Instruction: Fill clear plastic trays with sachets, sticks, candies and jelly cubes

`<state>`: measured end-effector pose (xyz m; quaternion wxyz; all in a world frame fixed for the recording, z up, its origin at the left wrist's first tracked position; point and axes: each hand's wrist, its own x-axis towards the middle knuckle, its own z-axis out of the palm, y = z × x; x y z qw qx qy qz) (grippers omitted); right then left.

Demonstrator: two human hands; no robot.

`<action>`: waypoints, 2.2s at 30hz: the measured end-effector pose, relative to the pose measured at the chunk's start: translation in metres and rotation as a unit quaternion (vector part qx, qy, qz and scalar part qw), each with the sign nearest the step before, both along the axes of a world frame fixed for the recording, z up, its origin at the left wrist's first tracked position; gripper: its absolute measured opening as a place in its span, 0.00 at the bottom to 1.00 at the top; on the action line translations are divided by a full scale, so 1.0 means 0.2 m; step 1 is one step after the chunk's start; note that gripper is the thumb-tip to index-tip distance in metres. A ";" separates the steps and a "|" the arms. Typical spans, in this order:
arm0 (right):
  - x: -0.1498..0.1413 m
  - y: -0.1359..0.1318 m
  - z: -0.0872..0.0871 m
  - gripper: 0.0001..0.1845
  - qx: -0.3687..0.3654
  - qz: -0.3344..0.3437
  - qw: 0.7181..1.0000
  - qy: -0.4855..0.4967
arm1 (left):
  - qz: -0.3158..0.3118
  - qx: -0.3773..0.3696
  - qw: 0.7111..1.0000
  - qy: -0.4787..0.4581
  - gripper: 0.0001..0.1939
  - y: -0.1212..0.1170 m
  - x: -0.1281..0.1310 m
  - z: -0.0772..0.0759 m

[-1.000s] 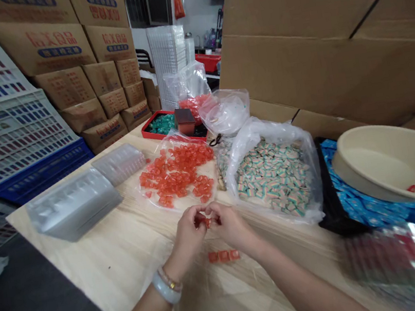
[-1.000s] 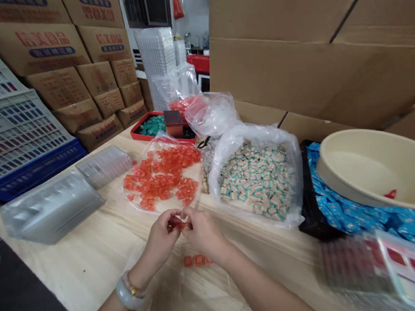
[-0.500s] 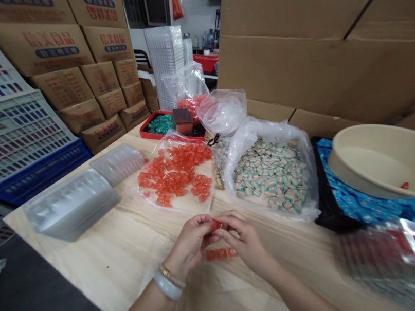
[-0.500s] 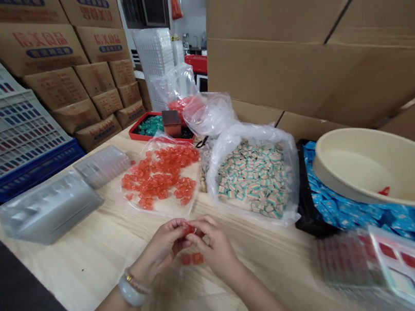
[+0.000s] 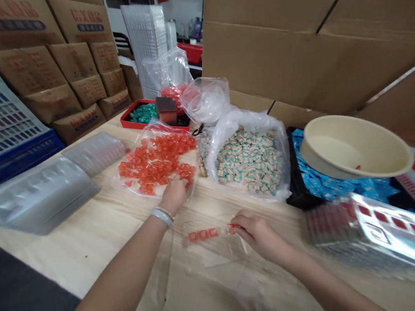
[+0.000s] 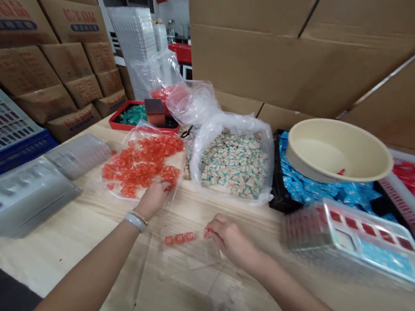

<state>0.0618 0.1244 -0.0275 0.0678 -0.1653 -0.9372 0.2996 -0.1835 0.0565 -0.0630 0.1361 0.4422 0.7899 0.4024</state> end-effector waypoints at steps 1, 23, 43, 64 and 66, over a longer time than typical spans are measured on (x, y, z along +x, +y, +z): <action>0.00 -0.01 -0.01 0.11 0.028 0.011 0.999 -0.023 | -0.006 -0.007 1.000 0.001 0.06 0.01 0.00 -0.02; -0.01 -0.23 0.03 0.09 -0.059 -0.123 0.985 0.101 | 0.017 0.110 0.789 -0.604 0.14 -0.52 0.60 0.21; 0.06 -0.34 0.07 0.02 -0.422 -0.231 0.873 0.082 | -0.063 0.070 0.968 -0.231 0.07 -0.48 0.84 0.21; 0.21 -0.31 0.04 0.08 -0.146 -0.111 0.970 0.160 | -0.129 -0.054 0.865 -0.482 0.17 -0.46 0.82 0.16; 0.17 -0.21 0.03 0.08 -0.037 -0.111 0.986 0.119 | -0.114 -0.044 0.947 -0.296 0.14 -0.43 0.76 0.18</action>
